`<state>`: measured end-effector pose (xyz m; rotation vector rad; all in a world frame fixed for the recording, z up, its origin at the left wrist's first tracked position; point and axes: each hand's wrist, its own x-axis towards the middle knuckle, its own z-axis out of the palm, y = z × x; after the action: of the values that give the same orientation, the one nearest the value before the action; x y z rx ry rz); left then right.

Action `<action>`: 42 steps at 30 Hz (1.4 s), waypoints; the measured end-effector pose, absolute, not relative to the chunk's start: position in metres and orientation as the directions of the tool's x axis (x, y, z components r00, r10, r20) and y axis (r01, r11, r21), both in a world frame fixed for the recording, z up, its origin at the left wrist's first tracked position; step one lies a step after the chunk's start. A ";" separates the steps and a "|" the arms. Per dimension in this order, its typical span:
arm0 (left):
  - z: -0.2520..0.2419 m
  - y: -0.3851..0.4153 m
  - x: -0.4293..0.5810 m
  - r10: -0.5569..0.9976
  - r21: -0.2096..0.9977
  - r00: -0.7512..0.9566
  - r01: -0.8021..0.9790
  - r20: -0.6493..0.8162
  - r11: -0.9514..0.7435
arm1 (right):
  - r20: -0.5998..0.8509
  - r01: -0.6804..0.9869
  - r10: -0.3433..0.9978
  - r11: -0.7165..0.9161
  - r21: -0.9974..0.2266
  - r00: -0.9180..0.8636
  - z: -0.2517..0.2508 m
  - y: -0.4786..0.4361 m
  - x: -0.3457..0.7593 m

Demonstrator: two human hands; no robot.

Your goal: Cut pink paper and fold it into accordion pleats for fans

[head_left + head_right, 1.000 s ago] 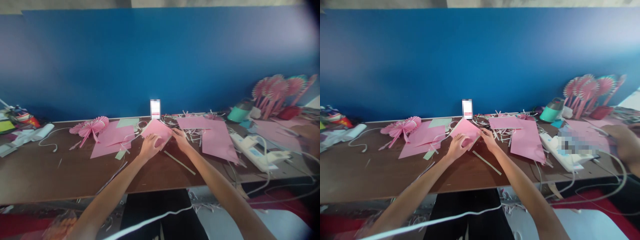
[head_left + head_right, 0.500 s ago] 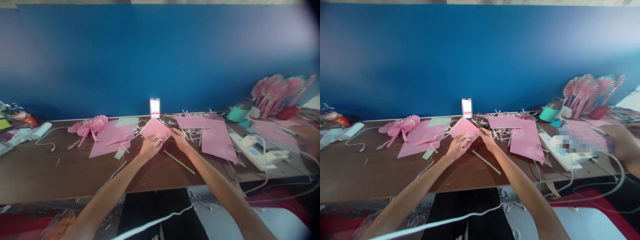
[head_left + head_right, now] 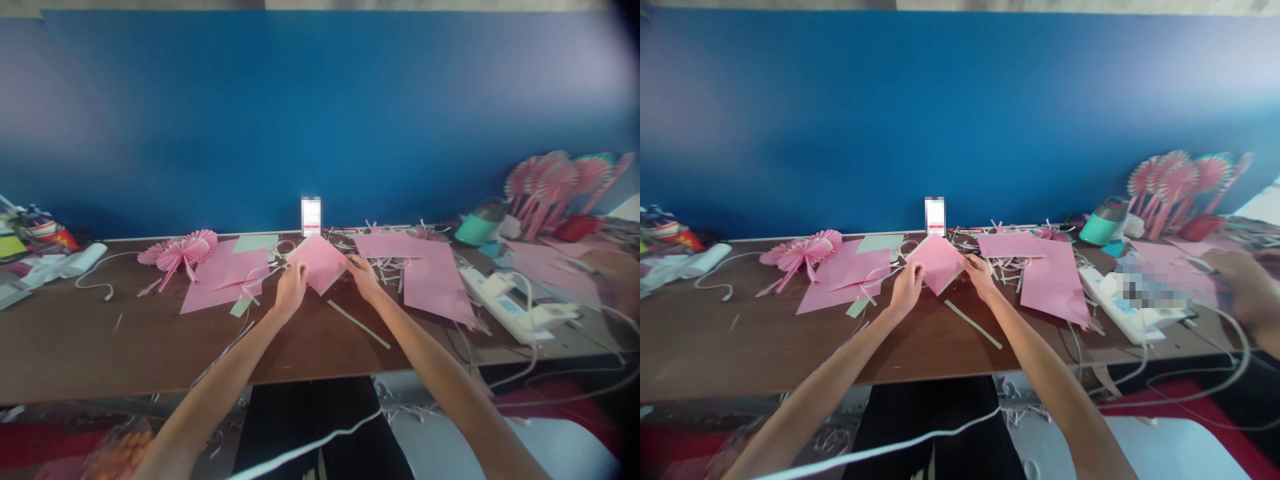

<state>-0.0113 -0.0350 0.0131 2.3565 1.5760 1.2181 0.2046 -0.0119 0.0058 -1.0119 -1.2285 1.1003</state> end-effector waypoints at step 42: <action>0.040 -0.041 -0.027 0.786 0.332 0.592 0.716 0.178 -0.614 | 0.222 0.259 0.833 0.393 -0.882 -0.507 0.029 -0.032 0.208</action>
<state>-0.0274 -0.0412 0.0398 2.5961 1.2445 0.4541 0.2079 -0.0318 0.0286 -0.9324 -1.9776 1.0864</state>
